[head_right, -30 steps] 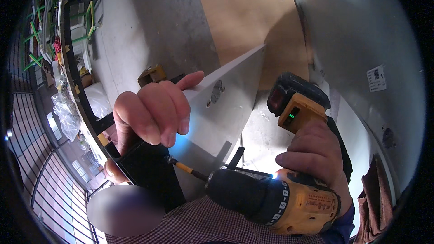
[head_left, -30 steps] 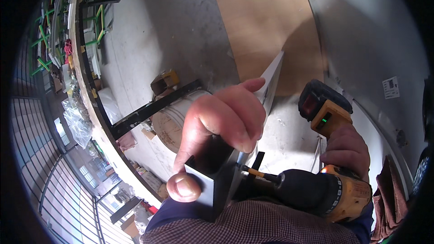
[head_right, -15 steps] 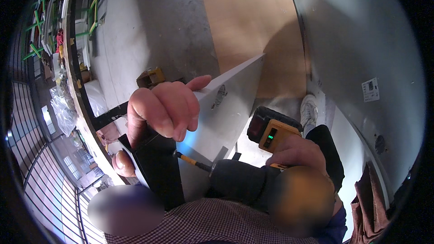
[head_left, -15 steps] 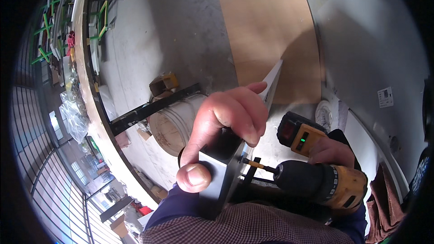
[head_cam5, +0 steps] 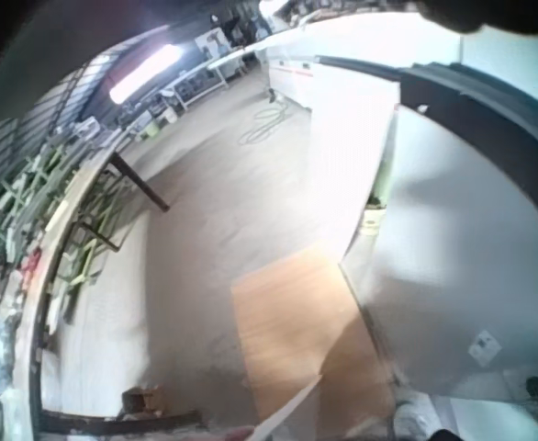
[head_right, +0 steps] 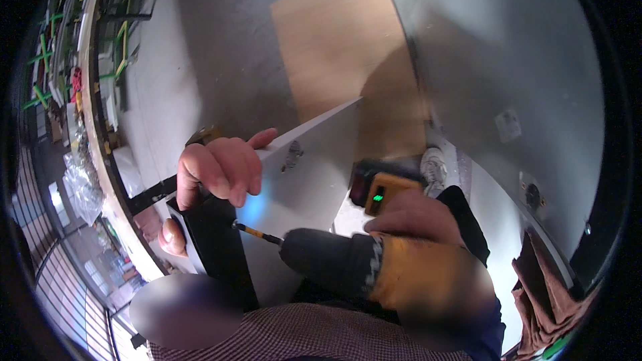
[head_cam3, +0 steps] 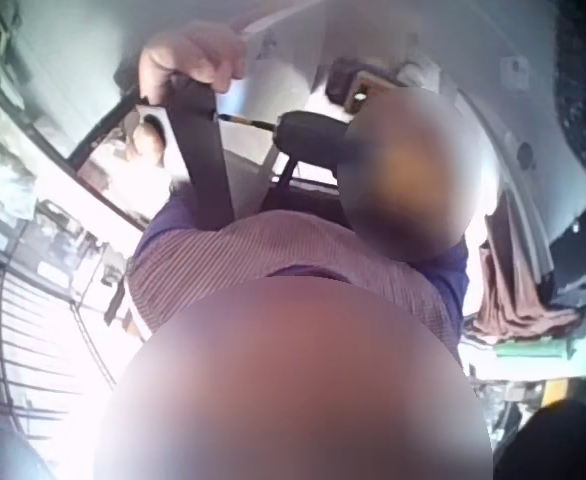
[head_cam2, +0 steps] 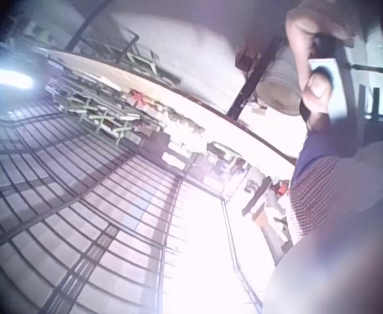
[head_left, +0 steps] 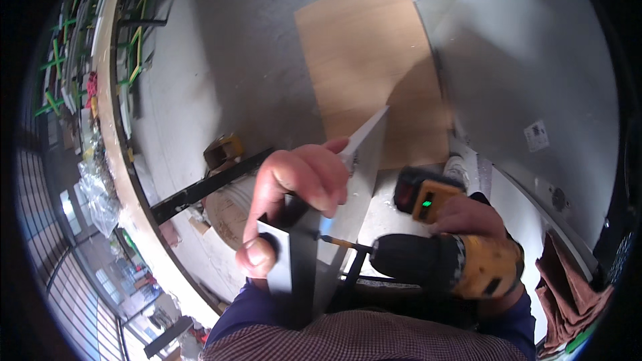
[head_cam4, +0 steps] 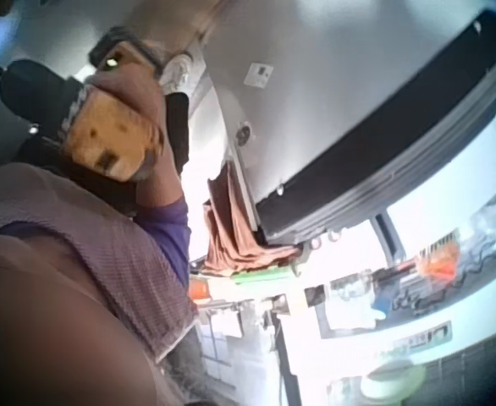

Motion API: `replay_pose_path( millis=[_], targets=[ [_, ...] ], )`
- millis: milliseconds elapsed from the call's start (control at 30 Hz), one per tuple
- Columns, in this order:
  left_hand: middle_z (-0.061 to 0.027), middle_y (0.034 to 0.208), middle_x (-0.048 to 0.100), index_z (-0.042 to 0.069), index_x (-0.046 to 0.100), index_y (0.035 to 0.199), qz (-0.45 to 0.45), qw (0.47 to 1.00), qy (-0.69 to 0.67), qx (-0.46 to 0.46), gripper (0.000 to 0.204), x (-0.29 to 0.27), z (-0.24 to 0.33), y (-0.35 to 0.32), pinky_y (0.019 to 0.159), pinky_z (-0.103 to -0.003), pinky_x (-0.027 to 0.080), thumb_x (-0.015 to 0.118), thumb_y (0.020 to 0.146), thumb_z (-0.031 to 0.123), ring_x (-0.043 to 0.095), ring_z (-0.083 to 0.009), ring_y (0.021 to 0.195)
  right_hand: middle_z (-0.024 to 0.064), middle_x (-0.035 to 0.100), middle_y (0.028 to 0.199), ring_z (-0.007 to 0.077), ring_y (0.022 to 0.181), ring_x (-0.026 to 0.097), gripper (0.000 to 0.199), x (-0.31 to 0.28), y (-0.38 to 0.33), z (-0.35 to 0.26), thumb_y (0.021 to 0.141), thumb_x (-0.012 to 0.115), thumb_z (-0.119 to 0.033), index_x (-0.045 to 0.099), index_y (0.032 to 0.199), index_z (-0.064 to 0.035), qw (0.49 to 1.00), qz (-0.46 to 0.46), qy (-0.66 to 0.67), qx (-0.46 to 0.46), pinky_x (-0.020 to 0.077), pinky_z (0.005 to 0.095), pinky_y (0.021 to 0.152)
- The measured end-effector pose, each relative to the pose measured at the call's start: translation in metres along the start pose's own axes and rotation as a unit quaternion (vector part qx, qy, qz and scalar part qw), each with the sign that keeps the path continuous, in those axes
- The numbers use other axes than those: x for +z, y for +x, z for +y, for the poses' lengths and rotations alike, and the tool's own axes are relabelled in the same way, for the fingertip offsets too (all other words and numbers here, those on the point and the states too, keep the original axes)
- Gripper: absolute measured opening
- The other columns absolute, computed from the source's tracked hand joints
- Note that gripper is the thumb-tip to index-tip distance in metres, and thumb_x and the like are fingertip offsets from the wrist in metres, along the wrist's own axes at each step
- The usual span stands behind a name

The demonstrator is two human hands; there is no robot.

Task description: The person attaches black plastic edging to a white board using a cordless drill and screws. They align the edging, drill screws into pre-drilled holes, and repeat the process on multiple boards.

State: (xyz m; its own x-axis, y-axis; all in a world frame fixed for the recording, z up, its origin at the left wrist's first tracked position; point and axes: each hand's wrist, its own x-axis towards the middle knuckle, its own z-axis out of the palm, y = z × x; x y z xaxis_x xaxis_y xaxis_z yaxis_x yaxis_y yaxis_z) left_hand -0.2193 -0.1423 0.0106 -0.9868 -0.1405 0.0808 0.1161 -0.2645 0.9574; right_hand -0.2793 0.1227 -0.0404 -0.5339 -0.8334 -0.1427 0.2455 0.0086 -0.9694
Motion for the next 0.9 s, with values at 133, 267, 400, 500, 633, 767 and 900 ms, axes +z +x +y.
replay_pose_path(
  millis=[133,267,400,500,633,767,900],
  targets=[
    [-0.0089,0.081,0.055,0.007,0.052,0.085,0.002,1.0,-0.015,-0.011,0.062,-0.003,-0.006,-0.007,0.106,-0.048,0.029,0.061,0.07,0.067,0.053,-0.0232,0.079,0.0099,0.066,0.099,0.0178,0.091,0.066,0.04,0.006,-0.021,0.035,0.079,0.076,-0.016,0.06,0.111,0.0003,0.85,-0.03,0.496,0.177,0.0557,0.0312,0.076],
    [-0.0084,0.081,0.054,0.006,0.049,0.089,-0.03,0.999,0.004,-0.032,0.063,-0.032,0.0,-0.009,0.103,-0.05,0.031,0.066,0.068,0.063,0.052,-0.0244,0.079,0.0103,0.064,0.113,0.0211,0.098,0.065,0.052,0.017,-0.029,0.07,0.075,0.08,-0.025,0.059,0.116,-0.0031,0.972,0.009,0.228,-0.051,0.0522,0.0368,0.088],
    [-0.0067,0.08,0.052,0.007,0.047,0.091,-0.04,0.999,-0.003,-0.028,0.066,-0.039,0.002,-0.002,0.099,-0.047,0.033,0.066,0.068,0.066,0.05,-0.023,0.08,0.007,0.067,0.103,0.018,0.094,0.064,0.044,0.01,-0.036,0.062,0.072,0.08,-0.02,0.063,0.11,-0.0048,0.987,0.111,0.052,-0.1,0.0504,0.0363,0.085],
    [-0.0072,0.084,0.052,0.007,0.049,0.097,-0.081,0.996,0.0,-0.021,0.064,-0.04,-0.002,0.006,0.096,-0.044,0.034,0.061,0.075,0.066,0.05,-0.0238,0.085,0.0062,0.068,0.101,0.0157,0.088,0.065,0.042,0.011,-0.058,0.039,0.073,0.079,-0.015,0.062,0.109,-0.0023,0.976,0.17,0.048,-0.13,0.0514,0.0314,0.081],
    [-0.0086,0.093,0.054,0.006,0.052,0.106,-0.081,0.996,0.039,-0.023,0.059,-0.036,0.0,-0.001,0.096,-0.042,0.036,0.05,0.087,0.061,0.05,-0.0263,0.099,0.0095,0.067,0.11,0.0159,0.101,0.064,0.053,0.038,-0.125,0.009,0.077,0.076,-0.014,0.054,0.123,0.0012,0.937,0.189,0.249,-0.156,0.0497,0.031,0.09],
    [-0.0086,0.109,0.056,0.007,0.054,0.113,-0.029,0.988,0.147,-0.044,0.059,-0.034,0.019,-0.012,0.096,-0.042,0.038,0.042,0.092,0.061,0.051,-0.024,0.105,0.0105,0.061,0.124,0.018,0.11,0.06,0.056,0.072,-0.179,-0.04,0.079,0.072,-0.005,0.049,0.13,-0.0014,0.932,0.24,0.218,-0.163,0.0452,0.0335,0.098],
    [-0.0061,0.109,0.056,0.008,0.055,0.114,-0.029,0.989,0.122,-0.079,0.062,-0.034,0.029,-0.021,0.09,-0.038,0.041,0.036,0.094,0.064,0.051,-0.0205,0.102,0.0054,0.066,0.111,0.0157,0.104,0.061,0.05,0.072,-0.232,-0.11,0.076,0.07,0.002,0.056,0.124,-0.0031,0.909,0.314,0.24,-0.136,0.048,0.0313,0.092]
  ],
)
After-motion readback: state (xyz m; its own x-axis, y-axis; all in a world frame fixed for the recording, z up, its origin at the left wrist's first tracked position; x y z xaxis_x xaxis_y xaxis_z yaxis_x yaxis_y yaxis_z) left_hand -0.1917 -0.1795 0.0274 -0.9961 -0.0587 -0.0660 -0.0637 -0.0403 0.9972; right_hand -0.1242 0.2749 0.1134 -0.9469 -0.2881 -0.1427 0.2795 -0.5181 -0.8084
